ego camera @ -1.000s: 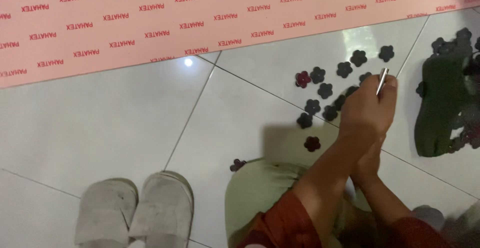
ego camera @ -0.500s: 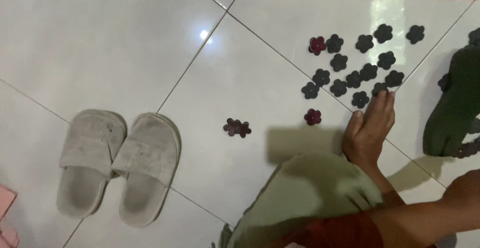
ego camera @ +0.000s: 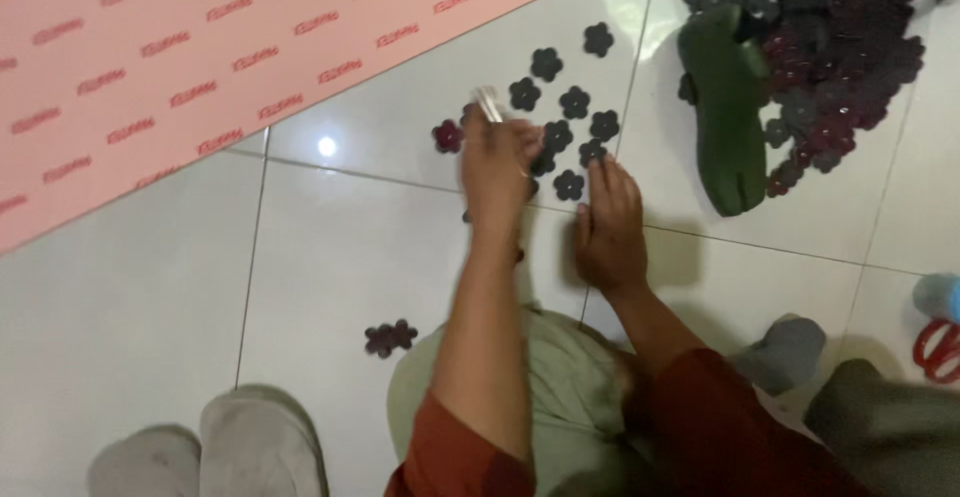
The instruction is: The person sits on the floor and uses a small metal tool to attach flower-shaped decorative pieces to a green shoe. They pick up individual pieces, align them, and press them onto the shoe surface, occasionally adjusting the shoe's position.
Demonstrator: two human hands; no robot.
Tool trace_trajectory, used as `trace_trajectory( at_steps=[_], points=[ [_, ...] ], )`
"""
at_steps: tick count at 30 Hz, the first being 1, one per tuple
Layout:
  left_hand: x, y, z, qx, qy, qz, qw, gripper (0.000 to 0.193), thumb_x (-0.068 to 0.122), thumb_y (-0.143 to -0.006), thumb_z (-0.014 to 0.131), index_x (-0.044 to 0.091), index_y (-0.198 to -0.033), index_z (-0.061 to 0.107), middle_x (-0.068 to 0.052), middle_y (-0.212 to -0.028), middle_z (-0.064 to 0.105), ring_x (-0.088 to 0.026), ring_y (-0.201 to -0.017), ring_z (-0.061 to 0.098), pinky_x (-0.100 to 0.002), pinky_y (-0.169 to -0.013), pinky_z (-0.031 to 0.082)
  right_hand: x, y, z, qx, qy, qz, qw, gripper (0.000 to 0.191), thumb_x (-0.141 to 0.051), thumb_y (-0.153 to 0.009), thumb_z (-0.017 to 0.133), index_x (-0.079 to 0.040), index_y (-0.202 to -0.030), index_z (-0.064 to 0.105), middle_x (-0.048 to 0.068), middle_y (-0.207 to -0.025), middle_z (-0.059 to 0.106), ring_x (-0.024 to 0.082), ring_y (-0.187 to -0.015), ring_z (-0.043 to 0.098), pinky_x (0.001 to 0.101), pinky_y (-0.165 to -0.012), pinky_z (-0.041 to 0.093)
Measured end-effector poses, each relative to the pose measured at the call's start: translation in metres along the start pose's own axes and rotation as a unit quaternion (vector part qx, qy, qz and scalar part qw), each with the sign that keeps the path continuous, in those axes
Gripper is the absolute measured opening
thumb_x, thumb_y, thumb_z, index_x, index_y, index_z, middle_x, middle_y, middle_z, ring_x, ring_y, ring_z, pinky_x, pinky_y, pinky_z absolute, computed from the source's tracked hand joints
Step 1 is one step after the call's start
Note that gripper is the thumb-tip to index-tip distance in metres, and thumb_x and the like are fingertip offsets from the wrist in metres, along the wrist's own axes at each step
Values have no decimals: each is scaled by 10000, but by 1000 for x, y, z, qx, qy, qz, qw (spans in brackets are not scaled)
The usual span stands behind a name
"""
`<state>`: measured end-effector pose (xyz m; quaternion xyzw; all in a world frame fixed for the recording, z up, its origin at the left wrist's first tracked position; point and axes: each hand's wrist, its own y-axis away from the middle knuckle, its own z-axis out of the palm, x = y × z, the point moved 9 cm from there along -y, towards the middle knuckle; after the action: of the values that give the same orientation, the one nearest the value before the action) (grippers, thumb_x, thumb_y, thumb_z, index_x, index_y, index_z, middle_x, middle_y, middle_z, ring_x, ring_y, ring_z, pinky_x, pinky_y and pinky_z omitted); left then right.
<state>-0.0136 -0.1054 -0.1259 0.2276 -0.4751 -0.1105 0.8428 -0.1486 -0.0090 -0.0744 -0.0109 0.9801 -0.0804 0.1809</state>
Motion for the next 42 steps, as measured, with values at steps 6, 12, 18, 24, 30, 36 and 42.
trace_trajectory(
  at_steps=[6,12,18,24,30,36,42],
  points=[
    [19,-19,-29,69,1,-57,996,405,265,-1103,513,-28,-1379,552,-99,-945,635,-158,-756,638,-306,-639,537,6,3,4,-11,35,12,999,579,-94,-998,584,-68,-1550,411,209,-1606,339,426,-1465,382,512,-1245,312],
    [67,-31,-71,106,117,20,987,440,250,-1053,502,84,-1461,508,-97,-1196,677,-159,-1004,694,-297,-853,597,14,15,9,-24,9,-11,1000,610,-145,-912,668,-37,-1481,478,227,-1571,367,446,-1429,373,539,-1187,311],
    [134,17,-148,267,235,200,913,445,221,-1067,615,47,-1469,542,-86,-1165,630,-165,-942,608,-317,-845,543,-26,26,16,-83,-52,-269,958,521,-301,-891,810,-114,-1346,640,112,-1394,576,348,-1279,527,479,-1104,415],
    [127,9,-154,289,266,203,897,407,191,-1031,541,81,-1423,554,-60,-1160,649,-154,-933,584,-313,-826,509,-60,10,33,-140,-116,-229,956,500,-251,-806,842,-37,-1228,680,133,-1152,625,325,-1028,578,452,-900,466],
    [125,2,-143,311,227,185,904,401,200,-1048,479,111,-1434,536,-31,-1183,625,-132,-941,567,-310,-814,484,-58,-8,47,-242,-224,-91,940,239,-144,-788,829,-77,-939,656,67,-970,656,259,-895,625,375,-795,512],
    [126,-2,-130,297,221,172,913,415,208,-1047,476,107,-1447,516,-20,-1190,615,-130,-977,572,-310,-836,485,-51,-72,63,-292,-309,99,900,165,-157,-831,829,-86,-921,710,45,-851,719,215,-753,682,310,-673,559],
    [128,0,-136,322,227,169,903,414,206,-1040,492,105,-1441,513,-34,-1183,599,-132,-954,561,-306,-816,483,-98,-149,60,-206,-177,-116,955,389,-177,-714,880,-105,-1067,734,30,-941,708,266,-873,625,398,-807,491]
  ],
)
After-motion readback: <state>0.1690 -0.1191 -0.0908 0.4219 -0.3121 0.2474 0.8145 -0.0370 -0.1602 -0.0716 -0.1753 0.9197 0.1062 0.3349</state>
